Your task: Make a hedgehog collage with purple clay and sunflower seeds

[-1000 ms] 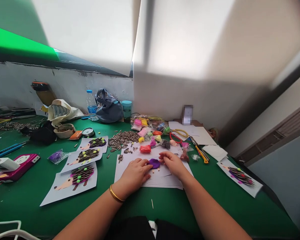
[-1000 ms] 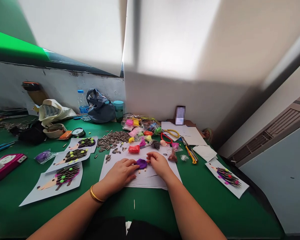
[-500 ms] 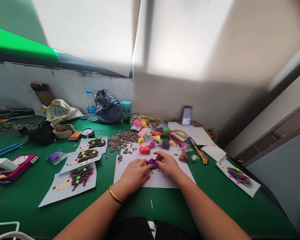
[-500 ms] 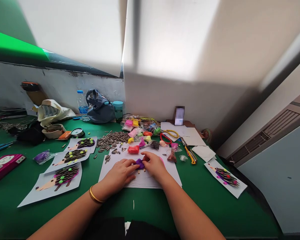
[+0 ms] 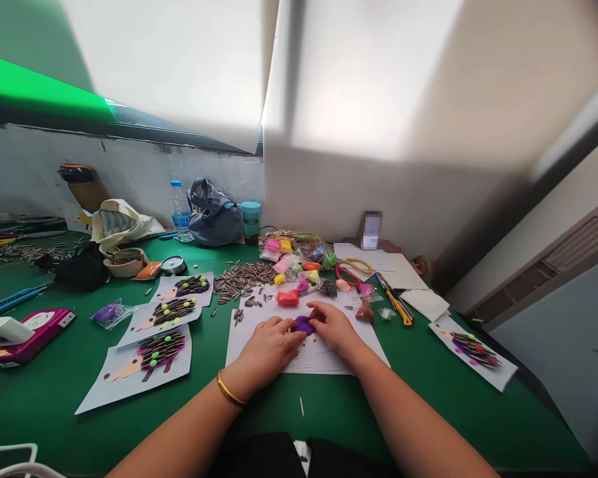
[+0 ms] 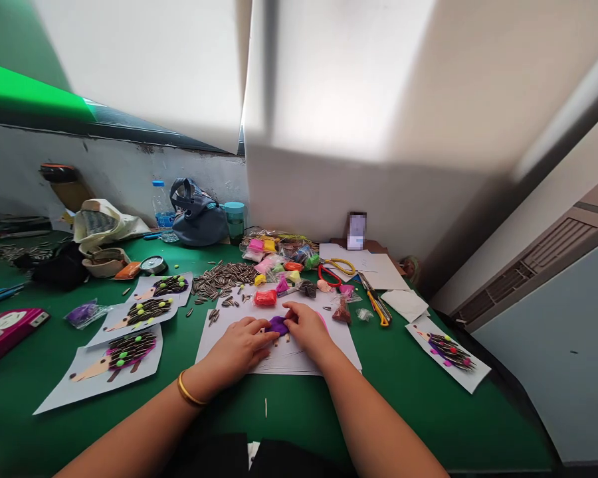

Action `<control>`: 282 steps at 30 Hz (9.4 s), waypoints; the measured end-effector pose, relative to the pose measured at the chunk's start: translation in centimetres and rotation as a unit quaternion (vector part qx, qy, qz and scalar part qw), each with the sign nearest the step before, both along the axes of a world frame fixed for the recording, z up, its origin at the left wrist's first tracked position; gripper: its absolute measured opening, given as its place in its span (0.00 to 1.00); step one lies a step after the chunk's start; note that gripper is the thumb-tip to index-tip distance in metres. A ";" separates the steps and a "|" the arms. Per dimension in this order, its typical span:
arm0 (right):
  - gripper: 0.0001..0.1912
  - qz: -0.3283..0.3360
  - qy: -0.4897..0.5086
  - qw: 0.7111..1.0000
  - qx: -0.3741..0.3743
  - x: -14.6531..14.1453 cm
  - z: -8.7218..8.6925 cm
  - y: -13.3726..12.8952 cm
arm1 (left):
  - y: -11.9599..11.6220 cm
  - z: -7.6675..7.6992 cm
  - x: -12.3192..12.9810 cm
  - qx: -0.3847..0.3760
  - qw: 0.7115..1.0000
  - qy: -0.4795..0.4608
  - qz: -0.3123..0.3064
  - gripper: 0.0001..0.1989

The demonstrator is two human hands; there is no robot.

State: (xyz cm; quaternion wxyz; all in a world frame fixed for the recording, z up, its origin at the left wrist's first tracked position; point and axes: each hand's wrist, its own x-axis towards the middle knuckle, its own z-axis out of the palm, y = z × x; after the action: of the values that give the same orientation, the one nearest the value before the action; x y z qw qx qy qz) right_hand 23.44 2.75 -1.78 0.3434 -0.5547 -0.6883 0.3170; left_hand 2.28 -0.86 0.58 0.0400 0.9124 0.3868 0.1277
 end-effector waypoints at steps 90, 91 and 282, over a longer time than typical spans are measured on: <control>0.20 0.052 -0.318 0.940 0.108 -0.3 1.2 -5.0 | 0.3 -1.2 -0.6 -0.019 1.000 -0.016 -0.006 0.27; 0.21 0.050 -0.319 0.940 0.110 -0.3 1.1 -4.9 | 0.3 -1.1 -0.6 -0.021 1.000 -0.017 -0.005 0.27; 0.15 0.086 -0.254 0.948 0.173 3.6 1.1 -5.2 | -0.3 -0.1 -0.1 -0.057 0.998 -0.016 -0.006 0.25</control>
State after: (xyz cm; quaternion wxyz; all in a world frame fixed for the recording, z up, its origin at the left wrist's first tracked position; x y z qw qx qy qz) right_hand 27.04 -2.46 -0.64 0.2191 -0.4878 -0.8421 0.0704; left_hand 2.15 -1.19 0.50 0.0986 0.9087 0.3873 0.1203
